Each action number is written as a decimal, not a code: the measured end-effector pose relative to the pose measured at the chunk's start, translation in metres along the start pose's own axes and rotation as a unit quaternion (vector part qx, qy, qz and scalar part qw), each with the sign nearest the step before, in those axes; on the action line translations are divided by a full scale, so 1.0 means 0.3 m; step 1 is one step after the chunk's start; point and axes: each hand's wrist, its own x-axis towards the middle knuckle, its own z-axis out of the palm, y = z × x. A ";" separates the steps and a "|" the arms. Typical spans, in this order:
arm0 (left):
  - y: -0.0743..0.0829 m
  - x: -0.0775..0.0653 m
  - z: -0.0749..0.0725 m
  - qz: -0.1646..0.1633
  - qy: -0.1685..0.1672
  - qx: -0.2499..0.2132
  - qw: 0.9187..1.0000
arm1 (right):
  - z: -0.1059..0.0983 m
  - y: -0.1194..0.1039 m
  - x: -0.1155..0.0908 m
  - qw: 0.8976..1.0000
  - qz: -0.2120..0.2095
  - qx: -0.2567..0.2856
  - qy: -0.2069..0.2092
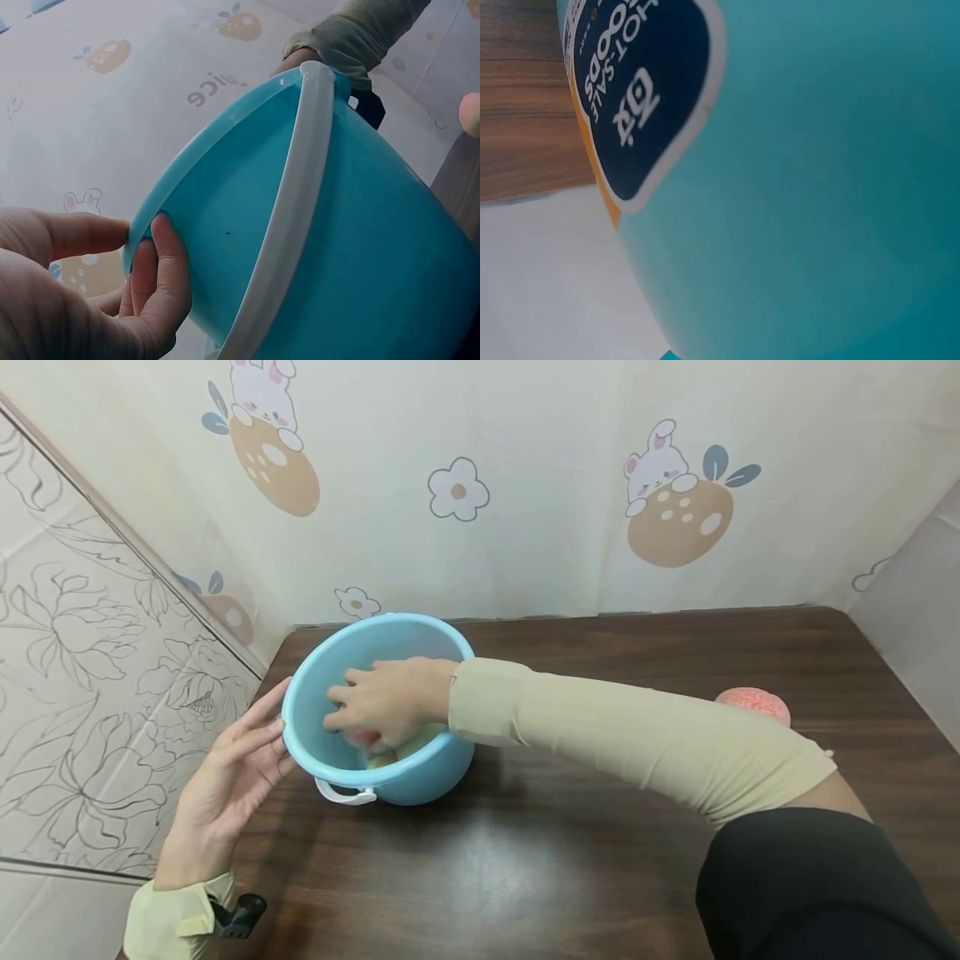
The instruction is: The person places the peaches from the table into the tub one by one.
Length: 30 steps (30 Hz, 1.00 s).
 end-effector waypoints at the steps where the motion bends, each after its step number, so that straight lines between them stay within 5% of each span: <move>1: -0.001 0.000 0.000 0.000 0.000 0.000 1.000 | 0.001 0.000 -0.003 1.000 0.003 0.002 -0.001; 21: -0.004 -0.004 0.009 0.004 0.003 -0.004 1.000 | -0.017 0.000 -0.051 0.998 0.015 0.056 0.036; 30: -0.006 -0.006 0.005 0.005 0.003 -0.013 1.000 | -0.036 -0.013 -0.106 0.995 0.024 0.021 0.095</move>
